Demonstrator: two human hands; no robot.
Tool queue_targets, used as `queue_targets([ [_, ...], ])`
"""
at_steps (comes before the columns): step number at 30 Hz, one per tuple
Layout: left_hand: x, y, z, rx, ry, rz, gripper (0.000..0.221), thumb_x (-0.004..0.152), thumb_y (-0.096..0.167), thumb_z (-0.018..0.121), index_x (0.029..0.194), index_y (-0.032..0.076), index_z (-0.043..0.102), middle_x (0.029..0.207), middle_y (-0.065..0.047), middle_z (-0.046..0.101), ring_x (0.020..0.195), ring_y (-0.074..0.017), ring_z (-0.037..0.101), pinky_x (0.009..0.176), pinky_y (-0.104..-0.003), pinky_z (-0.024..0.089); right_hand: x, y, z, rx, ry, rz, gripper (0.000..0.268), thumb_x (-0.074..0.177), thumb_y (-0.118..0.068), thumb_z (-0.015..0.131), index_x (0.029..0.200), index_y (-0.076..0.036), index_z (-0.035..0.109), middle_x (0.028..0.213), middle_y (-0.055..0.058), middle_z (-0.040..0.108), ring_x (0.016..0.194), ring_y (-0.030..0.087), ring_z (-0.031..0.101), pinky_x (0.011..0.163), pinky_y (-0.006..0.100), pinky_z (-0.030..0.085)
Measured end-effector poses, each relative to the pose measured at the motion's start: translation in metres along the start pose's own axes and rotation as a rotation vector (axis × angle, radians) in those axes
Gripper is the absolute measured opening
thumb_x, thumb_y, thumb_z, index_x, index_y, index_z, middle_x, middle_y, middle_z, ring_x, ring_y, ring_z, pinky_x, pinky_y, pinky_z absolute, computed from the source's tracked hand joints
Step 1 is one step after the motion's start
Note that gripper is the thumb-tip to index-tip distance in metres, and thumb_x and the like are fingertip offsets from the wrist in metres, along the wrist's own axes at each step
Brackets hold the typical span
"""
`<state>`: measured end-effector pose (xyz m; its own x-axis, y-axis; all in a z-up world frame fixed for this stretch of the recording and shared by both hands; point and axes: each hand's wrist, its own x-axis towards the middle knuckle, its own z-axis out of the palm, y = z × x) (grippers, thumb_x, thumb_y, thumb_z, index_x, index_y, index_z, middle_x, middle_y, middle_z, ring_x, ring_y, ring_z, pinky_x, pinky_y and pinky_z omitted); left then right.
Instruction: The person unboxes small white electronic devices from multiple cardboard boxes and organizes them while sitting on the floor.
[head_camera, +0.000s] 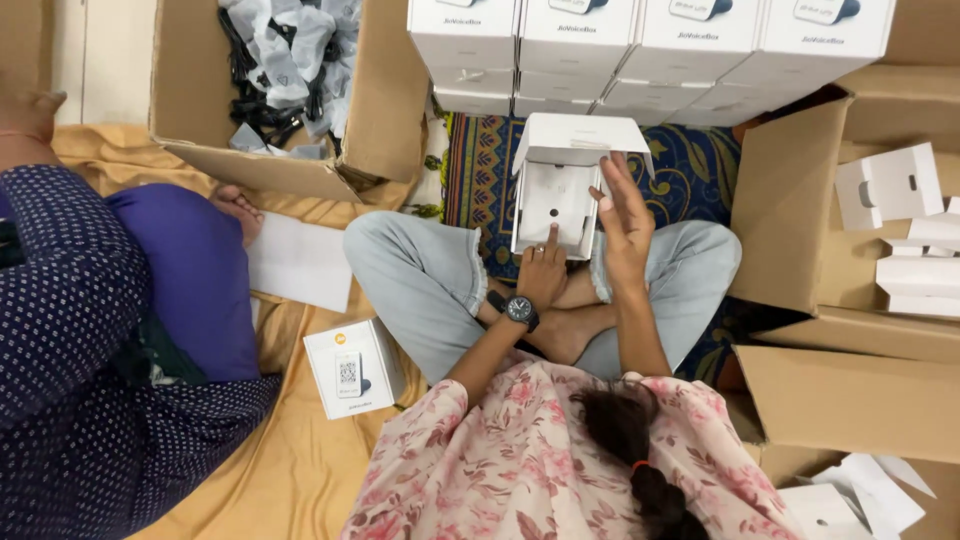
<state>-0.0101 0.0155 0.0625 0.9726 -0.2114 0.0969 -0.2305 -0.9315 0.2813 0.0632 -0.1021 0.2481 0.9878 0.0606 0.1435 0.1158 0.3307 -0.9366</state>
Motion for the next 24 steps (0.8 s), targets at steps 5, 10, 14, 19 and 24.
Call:
queue_targets([
  [5,-0.006,0.0,0.009,0.05,0.033,0.023,0.026,0.085,0.022,0.064,0.106,0.007,0.065,0.156,-0.023,0.047,0.101,-0.0272,0.064,0.09,-0.043,0.045,0.006,0.004,-0.019,-0.32,-0.018,-0.065,0.046,0.111,-0.013,0.058,0.155,-0.002,0.048,0.17,0.017,0.033,0.158,0.029,0.034,0.126,0.043,0.036],
  [10,-0.023,0.009,-0.005,0.024,-0.034,0.025,0.027,0.086,0.023,0.066,0.107,0.007,0.064,0.156,-0.026,0.045,0.099,-0.0289,0.064,0.091,-0.044,0.047,0.04,0.005,-0.013,-0.624,-0.087,-0.166,0.046,0.111,-0.01,0.059,0.155,-0.002,0.05,0.169,0.018,0.036,0.159,0.034,0.033,0.129,0.046,0.032],
  [14,-0.015,0.006,-0.054,-0.187,-0.059,0.08,0.038,0.084,0.022,0.068,0.116,0.002,0.063,0.155,-0.026,0.041,0.103,-0.0342,0.063,0.091,-0.047,0.046,0.054,0.008,-0.005,-1.004,-0.235,-0.4,0.034,0.107,0.004,0.058,0.139,-0.004,0.068,0.164,0.017,0.047,0.158,0.041,0.031,0.128,0.049,0.034],
  [19,-0.007,-0.026,-0.083,-0.338,0.106,0.1,0.036,0.092,0.015,0.066,0.126,0.004,0.062,0.154,-0.019,0.045,0.116,-0.0352,0.061,0.1,-0.047,0.046,0.026,0.027,-0.004,-1.017,-0.301,-0.421,0.031,0.092,0.011,0.061,0.116,-0.005,0.073,0.145,0.012,0.063,0.138,0.035,0.055,0.113,0.045,0.05],
  [24,0.004,-0.057,-0.087,-0.414,0.245,-0.039,0.031,0.094,0.01,0.065,0.125,0.007,0.065,0.149,-0.016,0.051,0.121,-0.0335,0.061,0.103,-0.047,0.047,0.002,0.065,-0.008,-1.03,-0.454,-0.198,0.032,0.087,0.007,0.065,0.117,-0.004,0.07,0.134,0.011,0.066,0.125,0.034,0.06,0.102,0.045,0.051],
])
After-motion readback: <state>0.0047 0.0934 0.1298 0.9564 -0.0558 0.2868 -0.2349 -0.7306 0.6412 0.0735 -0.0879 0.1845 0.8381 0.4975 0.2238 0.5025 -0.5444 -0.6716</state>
